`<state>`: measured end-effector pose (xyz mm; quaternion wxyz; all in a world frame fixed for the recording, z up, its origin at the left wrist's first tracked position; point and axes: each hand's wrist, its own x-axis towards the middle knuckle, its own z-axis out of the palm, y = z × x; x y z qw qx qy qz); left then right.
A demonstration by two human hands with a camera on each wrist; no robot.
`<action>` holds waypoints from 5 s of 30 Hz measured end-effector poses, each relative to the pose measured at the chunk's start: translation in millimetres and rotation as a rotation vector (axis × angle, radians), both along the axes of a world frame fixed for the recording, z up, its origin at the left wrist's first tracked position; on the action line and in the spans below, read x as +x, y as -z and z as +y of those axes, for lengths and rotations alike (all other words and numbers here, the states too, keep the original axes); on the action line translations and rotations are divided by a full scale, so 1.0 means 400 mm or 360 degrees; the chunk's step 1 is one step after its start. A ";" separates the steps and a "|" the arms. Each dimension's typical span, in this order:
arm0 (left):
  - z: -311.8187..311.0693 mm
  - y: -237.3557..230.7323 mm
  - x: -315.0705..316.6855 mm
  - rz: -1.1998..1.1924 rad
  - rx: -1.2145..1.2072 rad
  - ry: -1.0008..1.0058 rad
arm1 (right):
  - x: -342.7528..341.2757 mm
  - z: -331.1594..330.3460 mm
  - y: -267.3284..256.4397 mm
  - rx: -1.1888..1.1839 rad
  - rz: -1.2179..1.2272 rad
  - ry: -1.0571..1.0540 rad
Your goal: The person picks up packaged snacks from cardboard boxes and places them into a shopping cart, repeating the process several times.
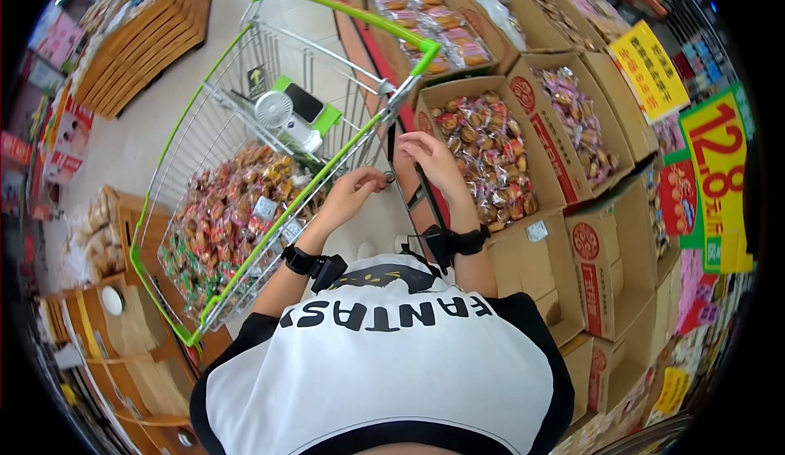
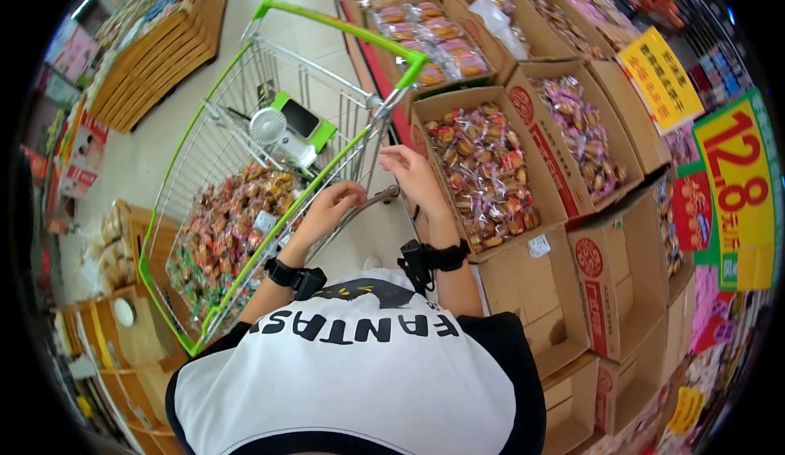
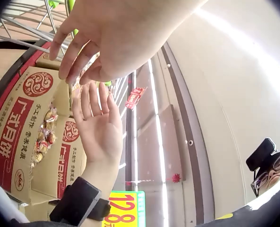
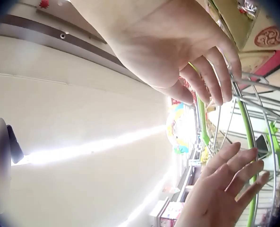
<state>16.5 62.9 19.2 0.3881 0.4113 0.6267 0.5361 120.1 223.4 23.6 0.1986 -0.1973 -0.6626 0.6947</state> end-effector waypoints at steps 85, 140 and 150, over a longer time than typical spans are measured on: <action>0.623 0.078 0.132 -0.0992 0.0006 0.0427 | 0.250 0.422 0.269 0.0142 0.0214 0.1288; -0.174 -0.150 -0.038 0.0605 0.0599 -0.0960 | -0.161 -0.139 -0.001 -0.0870 0.0085 -0.0567; -0.357 -0.147 -0.008 0.0953 0.0263 -0.1334 | -0.261 -0.310 -0.009 -0.1130 0.0101 -0.1194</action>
